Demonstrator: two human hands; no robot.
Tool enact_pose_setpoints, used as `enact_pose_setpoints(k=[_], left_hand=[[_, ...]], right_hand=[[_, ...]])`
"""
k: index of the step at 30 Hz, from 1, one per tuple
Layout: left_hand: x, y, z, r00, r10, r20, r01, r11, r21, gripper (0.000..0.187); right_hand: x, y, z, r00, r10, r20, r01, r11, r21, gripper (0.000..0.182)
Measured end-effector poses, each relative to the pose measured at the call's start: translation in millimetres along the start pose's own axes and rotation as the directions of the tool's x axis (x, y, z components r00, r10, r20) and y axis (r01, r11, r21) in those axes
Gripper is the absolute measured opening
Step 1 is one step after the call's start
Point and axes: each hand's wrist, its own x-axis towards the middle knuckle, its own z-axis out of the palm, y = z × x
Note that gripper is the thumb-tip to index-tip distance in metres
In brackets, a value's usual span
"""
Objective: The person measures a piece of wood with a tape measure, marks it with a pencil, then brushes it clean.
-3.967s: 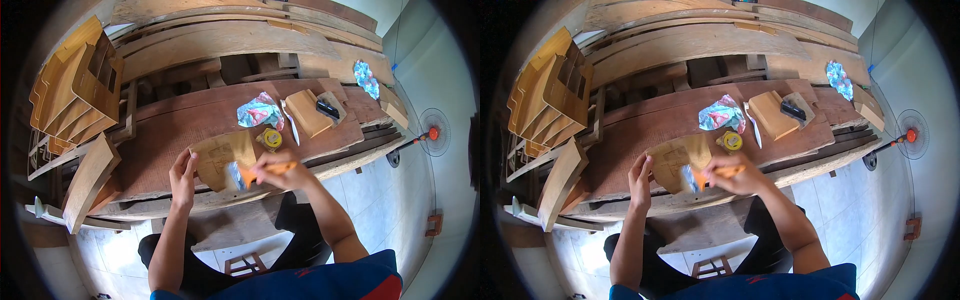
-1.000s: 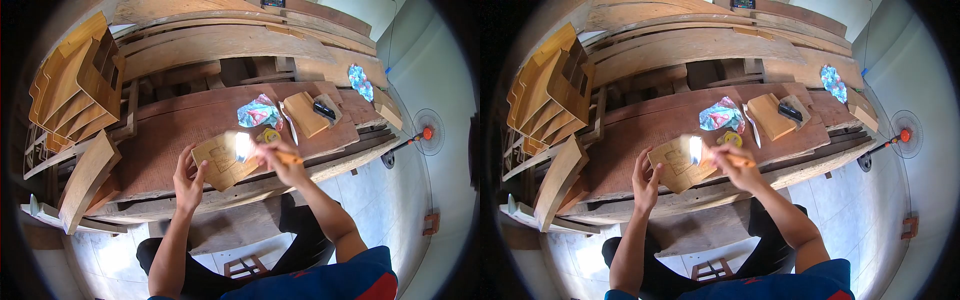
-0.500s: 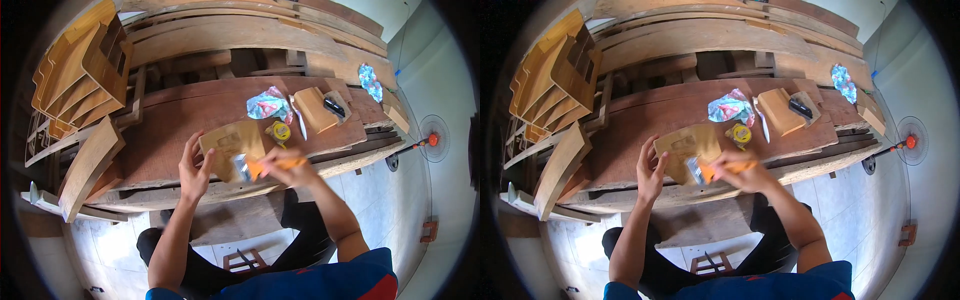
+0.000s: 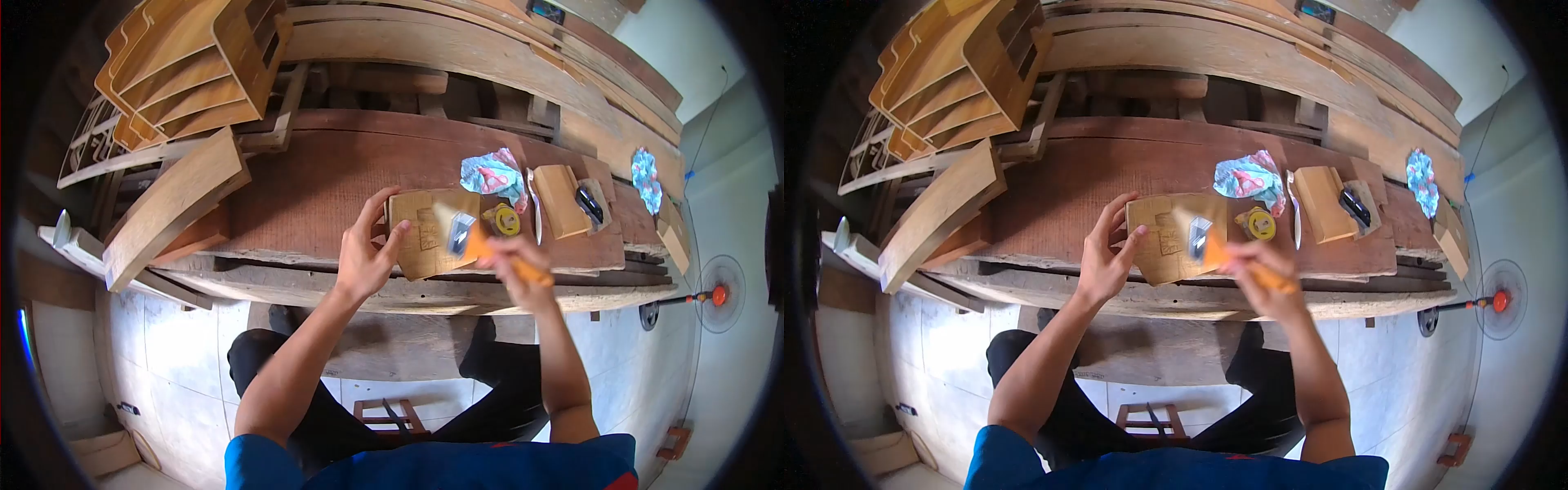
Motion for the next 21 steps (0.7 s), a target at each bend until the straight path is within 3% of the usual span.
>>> enact_pose_setpoints(k=[1, 2, 5, 6, 7, 9, 11, 13, 15, 16, 17, 19, 21], left_hand=[[1.4, -2.0, -0.5, 1.0, 0.0, -0.004, 0.0, 1.0, -0.009, 0.052], [2.5, -0.7, -1.0, 1.0, -0.005, -0.003, 0.005, 1.0, -0.001, 0.052], [0.0, 5.8, -1.9, 1.0, -0.023, 0.005, 0.023, 0.999, 0.037, 0.052], [-1.0, 9.3, -2.2, 1.0, -0.02, 0.011, 0.02, 0.998, 0.054, 0.052], [-0.8, 11.3, -1.9, 1.0, -0.012, 0.017, 0.011, 0.998, 0.067, 0.051], [-0.1, -3.4, 0.1, 0.997, 0.057, -0.048, -0.055, 0.997, 0.058, 0.05], [2.2, -10.7, 2.0, 0.993, 0.09, -0.073, -0.087, 0.995, 0.047, 0.049], [2.3, -8.9, 1.2, 0.995, 0.076, -0.062, -0.074, 0.997, 0.033, 0.049], [0.6, 3.8, -1.6, 0.999, 0.036, -0.004, -0.036, 0.997, 0.064, 0.051], [-0.3, 7.9, -1.6, 1.0, 0.016, 0.023, -0.018, 0.997, 0.075, 0.052], [-0.7, 7.8, -1.2, 1.0, 0.008, 0.02, -0.009, 0.998, 0.064, 0.052], [-1.0, 6.7, -1.1, 1.0, -0.003, 0.017, 0.003, 0.999, 0.041, 0.051], [1.3, -2.0, -1.8, 1.0, 0.024, -0.011, -0.024, 0.999, 0.041, 0.051]], right_hand=[[0.0, -10.5, 7.6, 0.988, -0.014, 0.153, 0.006, 0.999, 0.054, 0.015], [2.8, -18.4, 9.0, 0.957, -0.066, 0.282, 0.073, 0.997, -0.013, 0.016], [4.2, 5.3, -5.2, 0.998, 0.01, 0.057, -0.012, 0.999, 0.03, 0.016], [6.6, 3.7, -11.9, 0.986, 0.127, -0.104, -0.133, 0.99, -0.053, 0.017], [12.5, 3.9, -10.2, 0.957, 0.138, -0.256, -0.148, 0.989, -0.022, 0.016], [5.7, 12.1, 3.7, 0.992, 0.015, -0.127, -0.014, 1.0, 0.009, 0.017], [2.3, -8.3, 11.3, 0.975, -0.031, 0.221, 0.019, 0.998, 0.058, 0.014], [7.3, -14.8, 3.1, 0.944, -0.045, 0.328, 0.069, 0.996, -0.063, 0.014], [7.4, -2.6, -4.1, 0.998, 0.066, 0.018, -0.067, 0.995, 0.071, 0.016], [6.9, -1.5, -10.8, 0.978, 0.137, -0.155, -0.14, 0.99, -0.007, 0.018], [12.0, -0.9, -10.1, 0.952, 0.082, -0.295, -0.083, 0.997, 0.011, 0.018], [0.6, 23.0, 0.5, 0.982, -0.045, -0.184, 0.048, 0.999, 0.016, 0.018], [-3.2, 2.7, 13.1, 0.986, -0.036, 0.161, 0.027, 0.998, 0.059, 0.017]])
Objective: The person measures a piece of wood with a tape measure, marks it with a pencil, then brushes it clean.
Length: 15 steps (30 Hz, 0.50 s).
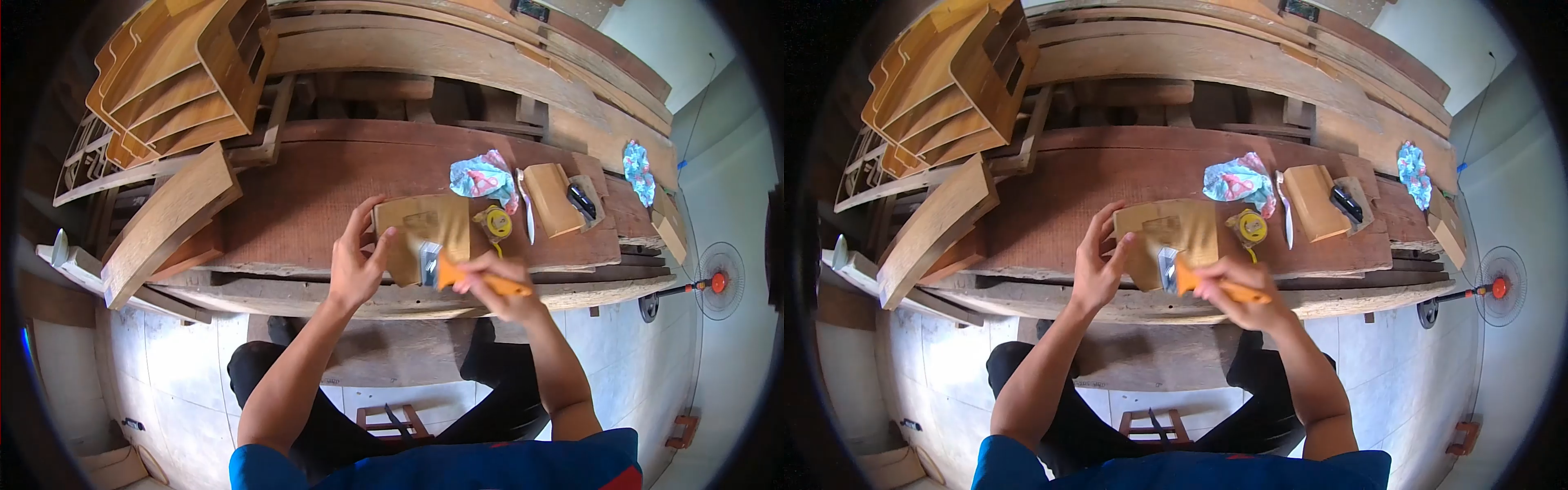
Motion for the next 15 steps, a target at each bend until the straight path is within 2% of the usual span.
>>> enact_pose_setpoints(k=[2, 4, 5, 8, 9, 10, 12, 14, 15], left_hand=[[1.6, -2.8, 3.0, 0.999, 0.027, -0.02, -0.026, 1.0, 0.016, 0.05], [1.2, 1.8, 3.5, 0.997, 0.061, -0.041, -0.059, 0.997, 0.048, 0.047], [0.0, 2.9, 3.3, 0.998, 0.058, -0.035, -0.056, 0.997, 0.051, 0.046], [-0.5, 3.5, 2.1, 0.999, 0.038, -0.023, -0.037, 0.999, 0.022, 0.046], [0.0, 1.4, 1.6, 1.0, 0.013, -0.017, -0.013, 1.0, -0.007, 0.047], [-0.4, 0.0, 0.2, 1.0, -0.015, -0.01, 0.015, 0.999, -0.032, 0.047], [0.2, 7.9, -0.3, 1.0, -0.017, 0.013, 0.017, 1.0, 0.021, 0.047], [-2.1, 11.3, -1.3, 0.999, -0.013, 0.038, 0.011, 0.998, 0.055, 0.047], [-3.3, 11.4, -2.0, 0.999, -0.002, 0.044, 0.0, 0.998, 0.06, 0.047]], right_hand=[[6.8, -10.3, -9.7, 0.994, -0.089, 0.065, 0.098, 0.983, -0.157, 0.015], [4.2, 3.6, -20.6, 0.979, 0.047, -0.198, -0.051, 0.999, -0.015, 0.02], [9.7, -3.9, -23.2, 0.93, 0.138, -0.341, -0.149, 0.989, -0.006, 0.021], [-0.3, 19.0, -10.5, 0.967, 0.041, -0.253, -0.034, 0.999, 0.032, 0.018], [1.2, 7.0, -1.5, 0.994, 0.009, -0.109, 0.002, 0.994, 0.106, 0.015], [2.3, -10.2, -1.7, 0.998, 0.003, 0.058, -0.006, 0.998, 0.059, 0.015], [4.2, -5.0, -10.9, 0.998, -0.047, 0.043, 0.05, 0.997, -0.058, 0.014], [3.4, -2.2, -27.3, 0.956, 0.193, -0.223, -0.186, 0.981, 0.053, 0.015], [5.1, 0.1, -31.6, 0.919, 0.165, -0.359, -0.161, 0.986, 0.041, 0.016]])
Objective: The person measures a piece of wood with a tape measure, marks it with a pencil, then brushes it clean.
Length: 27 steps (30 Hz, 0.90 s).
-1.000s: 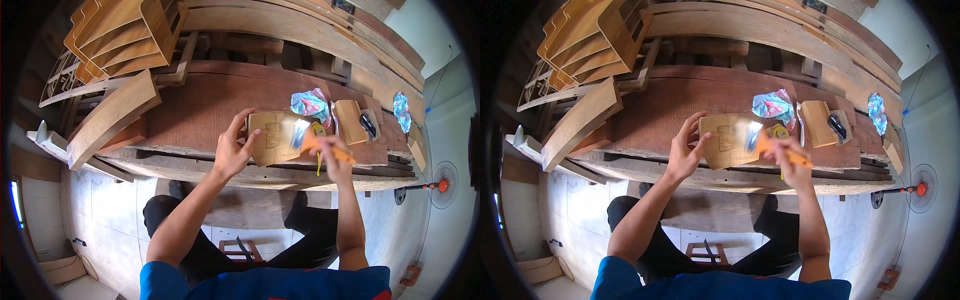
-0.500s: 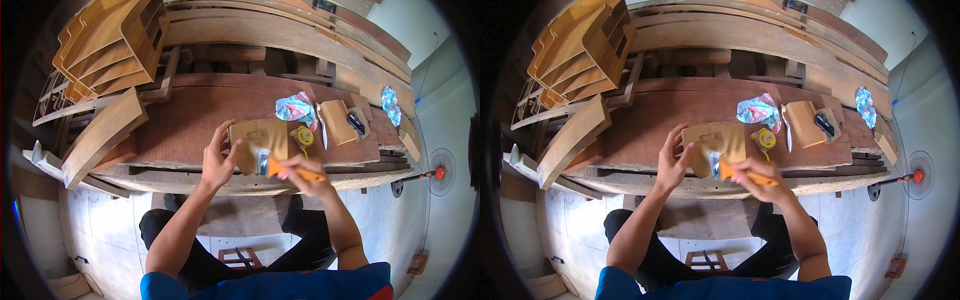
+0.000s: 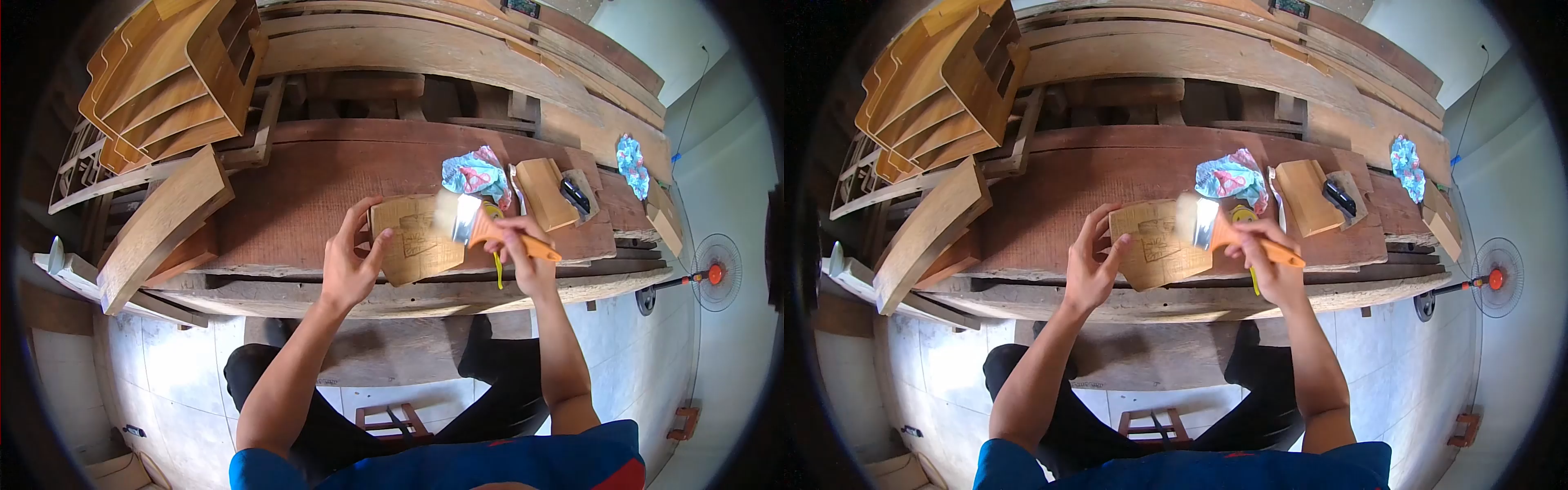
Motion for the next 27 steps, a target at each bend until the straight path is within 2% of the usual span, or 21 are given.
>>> enact_pose_setpoints(k=[3, 4, 5, 7, 8, 9, 11, 13, 14, 15, 17, 19, 20, 21, 23, 24, 25, 26, 27], left_hand=[[1.8, -5.6, 1.2, 1.0, 0.004, -0.027, -0.005, 0.999, -0.031, 0.047], [2.6, -7.7, 1.6, 0.999, -0.003, -0.04, 0.001, 0.999, -0.045, 0.047], [3.4, -7.1, 1.9, 0.999, 0.004, -0.038, -0.005, 1.0, -0.03, 0.047], [3.5, -4.0, 2.5, 1.0, 0.01, -0.03, -0.01, 1.0, -0.001, 0.047], [1.8, -1.2, 1.4, 1.0, 0.012, -0.016, -0.012, 1.0, 0.017, 0.047], [0.7, 2.6, 0.6, 1.0, 0.016, -0.003, -0.016, 0.999, 0.031, 0.047], [1.6, 3.0, 1.6, 1.0, 0.018, -0.007, -0.017, 1.0, 0.026, 0.047], [1.7, -4.5, 1.8, 0.999, 0.0, -0.033, 0.0, 1.0, -0.001, 0.048], [2.6, -7.4, 2.6, 0.999, 0.01, -0.043, -0.011, 1.0, -0.004, 0.048], [3.2, -10.2, 2.8, 0.999, 0.019, -0.05, -0.019, 1.0, -0.005, 0.049], [2.9, -10.1, 2.1, 0.999, 0.033, -0.039, -0.033, 0.999, 0.005, 0.05], [2.1, -4.1, 1.8, 0.999, 0.045, -0.01, -0.045, 0.999, 0.02, 0.05], [1.7, -2.7, 1.7, 0.999, 0.039, -0.009, -0.038, 0.999, 0.031, 0.05], [0.5, -1.8, 1.1, 0.999, 0.032, -0.007, -0.032, 0.999, 0.04, 0.051], [0.8, -2.3, 1.2, 1.0, 0.009, -0.019, -0.009, 1.0, 0.022, 0.051], [1.3, -4.4, 1.6, 0.999, -0.01, -0.032, 0.01, 1.0, -0.004, 0.052], [2.9, -6.1, 2.0, 0.999, -0.028, -0.046, 0.027, 0.999, -0.027, 0.052], [4.5, -8.3, 3.7, 0.998, 0.015, -0.064, -0.016, 1.0, -0.012, 0.05], [5.2, -10.8, 5.9, 0.995, 0.056, -0.083, -0.056, 0.998, 0.004, 0.049]], right_hand=[[-7.5, 10.3, 17.0, 0.965, -0.164, 0.203, 0.155, 0.986, 0.062, 0.016], [-13.7, 3.9, 22.5, 0.925, -0.111, 0.364, 0.07, 0.99, 0.122, 0.016], [-10.3, -15.9, 22.0, 0.85, -0.126, 0.511, 0.141, 0.99, 0.01, 0.017], [-8.0, 1.0, 13.7, 0.893, -0.132, 0.431, 0.149, 0.989, -0.008, 0.015], [-3.7, 4.6, 7.9, 0.943, -0.053, 0.327, 0.026, 0.996, 0.088, 0.015], [0.1, -0.3, 2.2, 0.985, 0.019, 0.172, -0.031, 0.997, 0.068, 0.016], [2.5, 7.5, -1.1, 0.999, 0.04, -0.001, -0.04, 0.999, 0.035, 0.016], [-8.1, 13.4, 12.7, 0.972, -0.105, 0.211, 0.089, 0.992, 0.085, 0.015], [-13.0, 8.0, 19.3, 0.926, -0.102, 0.364, 0.078, 0.994, 0.081, 0.015], [-12.4, -3.8, 23.0, 0.838, -0.129, 0.53, 0.11, 0.992, 0.069, 0.018], [-7.0, -6.0, 21.3, 0.799, -0.219, 0.561, 0.25, 0.968, 0.021, 0.019], [-4.3, 6.2, 6.6, 0.934, -0.096, 0.345, 0.055, 0.99, 0.127, 0.021], [-1.1, 6.5, -2.8, 0.978, -0.094, 0.185, 0.084, 0.994, 0.065, 0.02], [5.2, 5.1, -5.0, 0.999, -0.025, 0.021, 0.025, 0.999, 0.033, 0.021], [2.1, 10.4, -1.5, 0.991, -0.039, 0.13, 0.047, 0.997, -0.059, 0.018], [-2.0, 11.0, 4.0, 0.942, -0.104, 0.32, 0.101, 0.995, 0.027, 0.017], [-4.4, 10.9, 12.0, 0.853, -0.181, 0.49, 0.138, 0.983, 0.123, 0.016], [-4.8, -1.8, 16.0, 0.794, -0.168, 0.584, 0.18, 0.983, 0.037, 0.016], [-4.6, 1.7, 13.8, 0.846, -0.153, 0.511, 0.133, 0.988, 0.075, 0.016]])
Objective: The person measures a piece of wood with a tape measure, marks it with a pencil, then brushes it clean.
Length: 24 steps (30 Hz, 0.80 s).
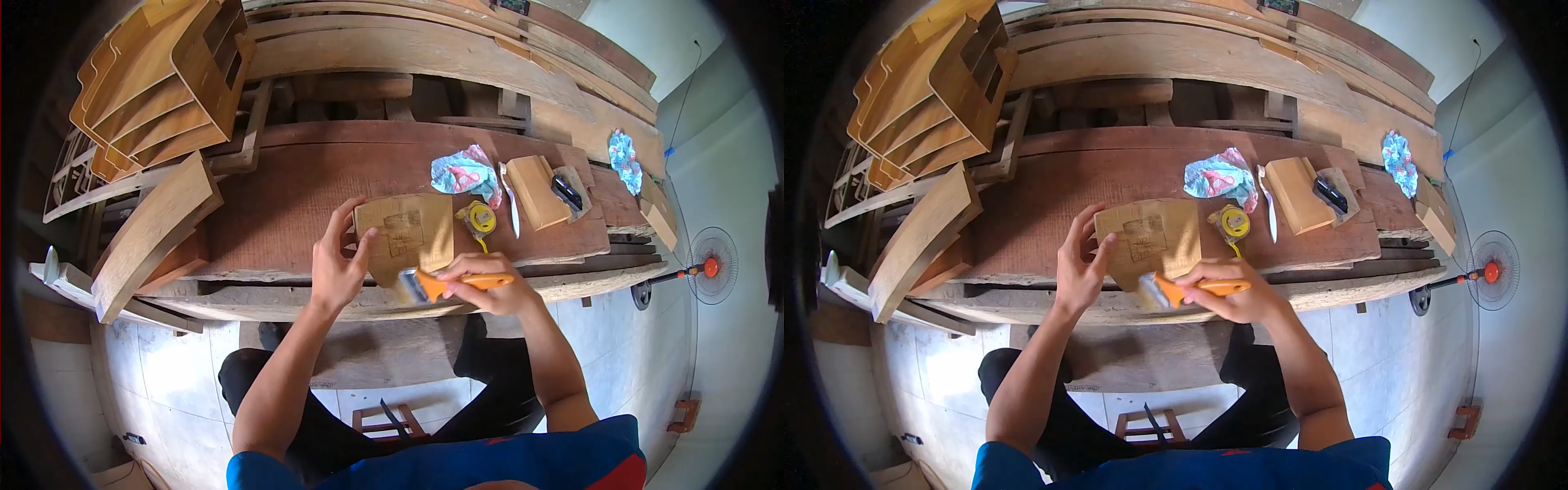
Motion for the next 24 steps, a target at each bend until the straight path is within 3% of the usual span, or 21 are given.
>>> enact_pose_setpoints(k=[2, 3, 4, 6, 7, 8, 10, 12, 13, 14, 16, 17, 20, 21, 22, 24], left_hand=[[-0.6, 1.3, -0.8, 0.999, 0.038, -0.007, -0.038, 0.999, 0.028, 0.048], [-1.5, 5.3, -1.4, 0.999, 0.037, 0.001, -0.037, 0.999, 0.039, 0.048], [-2.8, 7.7, -0.8, 0.999, 0.034, 0.01, -0.035, 0.998, 0.047, 0.048], [-3.9, 5.2, -1.8, 0.999, 0.038, -0.004, -0.038, 0.998, 0.056, 0.048], [-2.7, 3.4, -1.4, 0.999, 0.04, -0.012, -0.04, 0.997, 0.062, 0.048], [0.2, 1.0, 0.4, 0.999, 0.047, -0.02, -0.046, 0.998, 0.045, 0.048], [-0.9, -5.1, 0.8, 0.998, 0.042, -0.038, -0.042, 0.999, 0.018, 0.049], [-1.2, 8.0, -2.8, 1.0, -0.02, 0.016, 0.019, 0.998, 0.062, 0.051], [-3.0, 13.0, -3.4, 0.997, -0.06, 0.041, 0.057, 0.995, 0.082, 0.053], [-6.6, 13.6, -3.9, 0.996, -0.075, 0.042, 0.071, 0.994, 0.079, 0.053], [-3.2, 14.5, -4.5, 0.997, -0.07, 0.041, 0.067, 0.995, 0.072, 0.053], [-2.9, 10.8, -4.2, 0.998, -0.063, 0.026, 0.062, 0.997, 0.054, 0.053], [-2.7, 1.7, -3.0, 1.0, -0.026, -0.005, 0.026, 0.999, 0.04, 0.052], [-2.5, 4.9, -2.3, 1.0, -0.002, -0.006, 0.002, 0.998, 0.058, 0.051], [-2.4, 7.6, -1.6, 1.0, 0.023, -0.002, -0.023, 0.997, 0.075, 0.05], [-4.9, 9.7, -2.1, 1.0, 0.022, 0.01, -0.022, 0.996, 0.087, 0.05]], right_hand=[[-5.9, 6.8, -9.7, 0.983, 0.049, -0.177, -0.028, 0.993, 0.118, 0.017], [-7.2, 5.2, -18.2, 0.939, 0.052, -0.341, -0.056, 0.998, -0.002, 0.02], [-4.5, 5.6, -21.4, 0.862, 0.087, -0.5, -0.097, 0.995, 0.006, 0.024], [-4.8, 16.4, -14.7, 0.937, -0.026, -0.349, 0.013, 0.999, -0.04, 0.024], [-7.7, 14.9, -7.6, 0.977, 0.051, -0.205, -0.049, 0.999, 0.018, 0.017], [-2.6, -3.3, -1.8, 0.999, 0.009, -0.051, -0.01, 1.0, -0.015, 0.015], [-2.6, -8.8, -4.8, 1.0, -0.016, 0.002, 0.016, 0.996, -0.09, 0.016], [-5.5, 6.7, -9.4, 0.951, 0.057, -0.305, -0.027, 0.994, 0.102, 0.019], [-7.2, 9.8, -18.8, 0.875, 0.127, -0.466, -0.176, 0.983, -0.062, 0.018], [1.5, 11.4, -15.3, 0.771, 0.022, -0.636, -0.097, 0.992, -0.083, 0.019], [-1.0, 8.6, -1.6, 0.864, 0.061, -0.499, -0.155, 0.977, -0.148, 0.018], [-0.2, 7.2, 8.5, 0.918, -0.027, -0.395, -0.041, 0.986, -0.163, 0.017], [-0.3, -10.6, -0.7, 0.996, 0.02, -0.092, -0.03, 0.994, -0.109, 0.017], [0.0, 1.9, -5.0, 0.974, 0.068, -0.217, -0.063, 0.998, 0.03, 0.018], [-4.2, 6.3, -15.7, 0.915, 0.167, -0.367, -0.187, 0.982, -0.017, 0.021], [4.9, 2.7, -14.0, 0.749, 0.072, -0.659, -0.139, 0.989, -0.049, 0.022]])
